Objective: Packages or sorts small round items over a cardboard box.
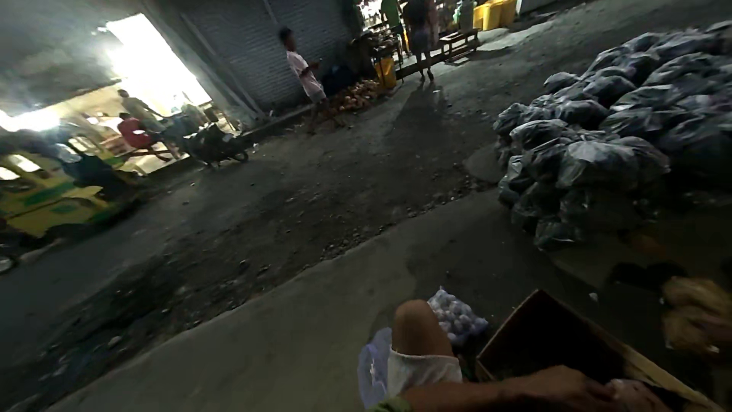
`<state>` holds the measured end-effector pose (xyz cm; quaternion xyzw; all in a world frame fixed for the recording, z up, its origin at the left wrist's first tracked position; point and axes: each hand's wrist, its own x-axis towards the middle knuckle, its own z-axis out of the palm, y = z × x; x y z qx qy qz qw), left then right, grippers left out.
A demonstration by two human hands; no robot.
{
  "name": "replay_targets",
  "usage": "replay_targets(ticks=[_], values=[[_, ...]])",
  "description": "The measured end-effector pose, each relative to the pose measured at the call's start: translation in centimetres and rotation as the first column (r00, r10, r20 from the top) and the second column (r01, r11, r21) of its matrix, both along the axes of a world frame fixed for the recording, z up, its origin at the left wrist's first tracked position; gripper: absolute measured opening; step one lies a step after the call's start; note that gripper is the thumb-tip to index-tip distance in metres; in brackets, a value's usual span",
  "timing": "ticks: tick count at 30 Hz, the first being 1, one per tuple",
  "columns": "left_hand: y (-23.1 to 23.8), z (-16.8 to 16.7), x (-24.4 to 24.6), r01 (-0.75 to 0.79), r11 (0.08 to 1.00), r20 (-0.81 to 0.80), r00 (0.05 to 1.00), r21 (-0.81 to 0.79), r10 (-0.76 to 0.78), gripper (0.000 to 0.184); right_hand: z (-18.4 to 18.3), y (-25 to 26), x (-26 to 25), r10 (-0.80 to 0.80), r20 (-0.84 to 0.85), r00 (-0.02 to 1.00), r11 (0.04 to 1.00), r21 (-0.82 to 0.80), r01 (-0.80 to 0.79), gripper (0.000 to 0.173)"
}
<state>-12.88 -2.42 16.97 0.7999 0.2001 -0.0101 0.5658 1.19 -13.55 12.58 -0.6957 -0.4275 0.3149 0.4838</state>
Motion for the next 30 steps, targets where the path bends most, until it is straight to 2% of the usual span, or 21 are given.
replay_targets(ticks=[2,4,5,7,9,10,12,13,14,15,17,19,21,23,26,28,30], values=[[0.9,0.0,0.1,-0.060,0.988,-0.027,0.998,-0.144,0.057,0.034,-0.8,0.4,-0.1,0.024,-0.034,0.999,0.987,0.159,-0.018,0.039],[1.1,1.4,0.2,-0.092,0.978,-0.058,0.995,-0.189,0.082,0.030,-0.4,0.5,-0.8,-0.080,0.028,0.996,0.971,0.229,0.071,0.045],[1.1,2.3,0.2,-0.080,0.981,-0.084,0.994,-0.174,0.066,0.030,0.3,0.5,-1.3,-0.160,0.070,0.985,0.972,0.186,0.144,0.048],[1.2,3.2,0.3,-0.053,0.976,-0.175,0.985,-0.211,0.016,0.031,1.9,0.4,-1.9,-0.243,0.048,0.969,0.970,-0.006,0.243,0.045],[1.5,2.1,0.4,-0.046,0.963,-0.194,0.981,-0.266,-0.007,0.028,0.5,0.0,-0.7,-0.350,-0.059,0.935,0.933,-0.107,0.342,0.036],[1.8,1.6,-0.1,-0.048,0.962,-0.171,0.985,-0.269,0.001,0.027,-0.3,-0.4,0.3,-0.420,-0.208,0.883,0.905,-0.169,0.390,0.031],[2.7,0.8,-0.9,-0.054,0.992,-0.165,0.986,-0.117,0.034,0.029,-1.5,-0.6,2.6,-0.535,-0.585,0.609,0.835,-0.261,0.484,0.034],[3.1,-0.1,-0.9,-0.043,0.998,-0.193,0.980,0.041,0.050,0.031,-1.9,-0.6,3.1,-0.500,-0.728,0.469,0.828,-0.243,0.506,0.040],[3.3,-1.2,-0.8,-0.009,0.980,-0.231,0.971,0.199,0.055,0.032,-2.1,-0.8,2.9,-0.431,-0.817,0.383,0.841,-0.210,0.499,0.046],[3.3,-2.3,-0.7,0.042,0.952,-0.263,0.964,0.305,0.041,0.035,-2.1,-0.9,2.3,-0.348,-0.863,0.367,0.878,-0.164,0.449,0.049],[3.4,-3.3,-0.5,0.070,0.930,-0.250,0.968,0.361,0.024,0.056,-2.0,-0.2,1.2,-0.260,-0.852,0.454,0.932,-0.099,0.349,0.038],[3.3,-2.7,-0.4,0.022,0.950,-0.106,0.994,0.313,0.012,0.063,-1.7,0.5,0.3,-0.340,-0.770,0.539,0.925,-0.172,0.338,0.033],[2.5,-2.1,-0.3,-0.003,0.977,0.040,0.999,0.211,-0.005,0.058,-1.5,0.4,-1.0,-0.477,-0.668,0.572,0.874,-0.291,0.389,0.046],[1.5,-2.2,0.3,0.015,0.990,0.075,0.997,0.137,-0.025,0.054,-0.9,0.6,-1.9,-0.586,-0.562,0.583,0.810,-0.398,0.431,0.051],[0.6,-3.1,0.7,-0.054,0.991,0.098,0.994,0.126,0.042,0.045,-1.0,1.3,-2.9,-0.592,-0.398,0.701,0.796,-0.424,0.432,0.055],[0.7,-3.4,0.6,-0.101,0.990,0.115,0.989,0.100,0.090,0.044,-0.7,1.3,-3.2,-0.540,-0.293,0.789,0.808,-0.443,0.389,0.067],[0.9,-3.9,0.5,-0.108,0.993,0.132,0.986,0.045,0.102,0.043,-0.2,1.2,-3.2,-0.484,-0.178,0.857,0.823,-0.425,0.377,0.071]])
